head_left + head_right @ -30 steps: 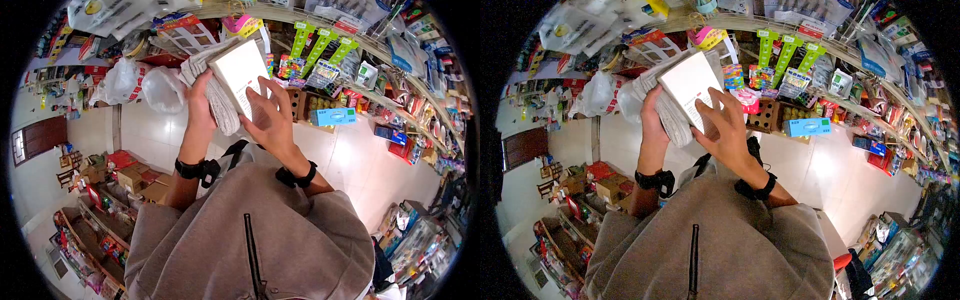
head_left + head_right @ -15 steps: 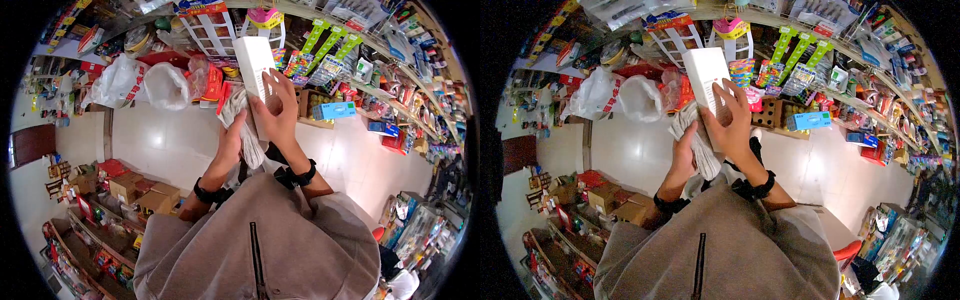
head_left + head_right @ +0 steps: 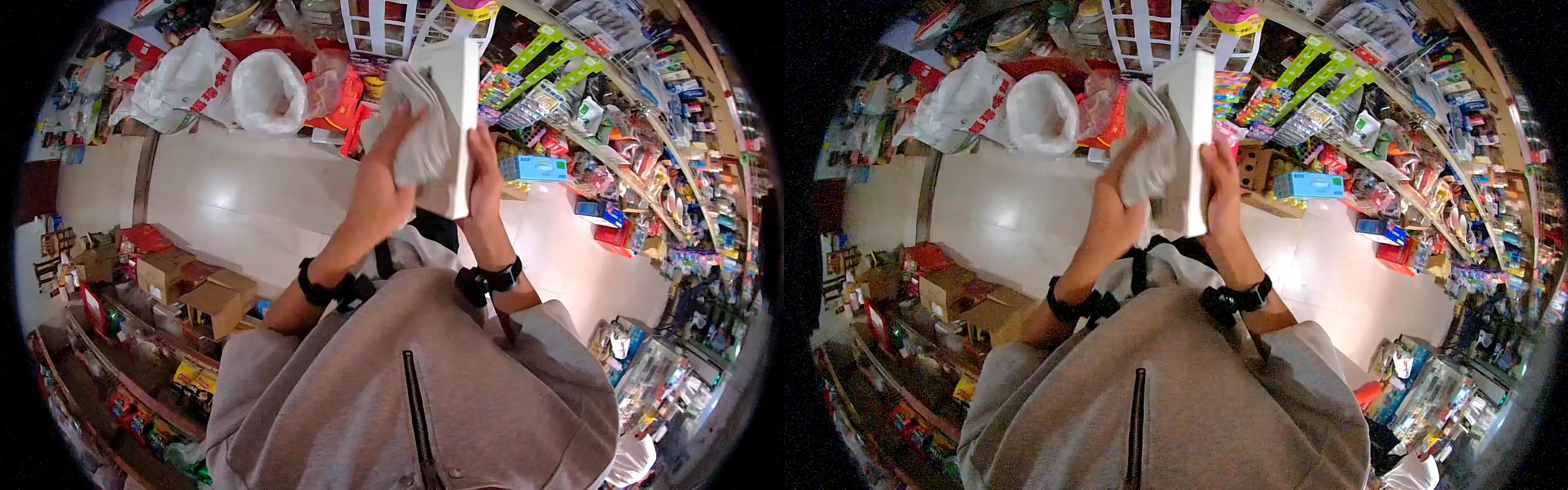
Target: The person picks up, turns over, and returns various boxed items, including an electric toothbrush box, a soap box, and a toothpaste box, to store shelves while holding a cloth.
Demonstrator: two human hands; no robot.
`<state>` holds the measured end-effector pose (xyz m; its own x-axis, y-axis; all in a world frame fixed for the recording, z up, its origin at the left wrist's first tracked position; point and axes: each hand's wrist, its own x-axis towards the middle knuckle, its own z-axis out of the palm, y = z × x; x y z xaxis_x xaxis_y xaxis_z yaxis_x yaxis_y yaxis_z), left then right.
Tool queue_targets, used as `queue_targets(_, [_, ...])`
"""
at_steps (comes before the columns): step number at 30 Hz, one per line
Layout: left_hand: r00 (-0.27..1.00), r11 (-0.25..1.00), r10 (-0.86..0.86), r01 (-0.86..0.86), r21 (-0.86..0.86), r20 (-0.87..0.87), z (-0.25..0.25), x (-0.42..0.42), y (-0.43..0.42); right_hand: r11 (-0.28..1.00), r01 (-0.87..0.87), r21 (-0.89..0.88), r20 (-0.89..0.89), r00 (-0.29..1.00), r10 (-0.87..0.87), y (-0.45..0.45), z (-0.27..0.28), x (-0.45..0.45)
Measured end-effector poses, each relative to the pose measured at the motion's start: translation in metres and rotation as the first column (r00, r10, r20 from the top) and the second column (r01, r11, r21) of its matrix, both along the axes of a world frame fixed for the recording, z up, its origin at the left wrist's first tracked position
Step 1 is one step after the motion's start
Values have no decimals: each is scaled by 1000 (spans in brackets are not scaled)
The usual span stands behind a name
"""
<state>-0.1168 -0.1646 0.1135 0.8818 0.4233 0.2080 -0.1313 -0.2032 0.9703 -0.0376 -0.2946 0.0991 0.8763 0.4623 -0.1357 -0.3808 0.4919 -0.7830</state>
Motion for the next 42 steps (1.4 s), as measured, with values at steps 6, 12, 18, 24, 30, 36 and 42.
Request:
queue_targets(6, [977,949,-211,206,237,-3,2,-43,-4,989,147,-25,-195,969,-149,-21,5,2])
queue_targets(12, [990,919,-79,26,-394,-119,-31,-38,23,994,19,-104,-171,985,-37,-27,-2,-12])
queue_targets(18, [999,929,-31,14,-370,-42,-17,-36,20,906,-45,-420,71,994,82,-36,-5,-17])
queue_targets(24, [995,650,90,-94,-754,-46,11,-12,45,900,-221,-375,-34,974,225,-33,-6,-26])
queue_targets(30, [995,894,75,-97,-437,-67,-31,-19,42,911,-31,-411,-12,1000,29,-8,-6,-18])
queue_targets(36, [989,934,-66,14,-358,-133,-18,-48,38,923,27,-385,-46,998,-49,3,0,4])
queue_targets(42, [969,403,-88,-178,-897,-232,-10,-39,72,933,-108,-342,-88,993,82,13,4,10])
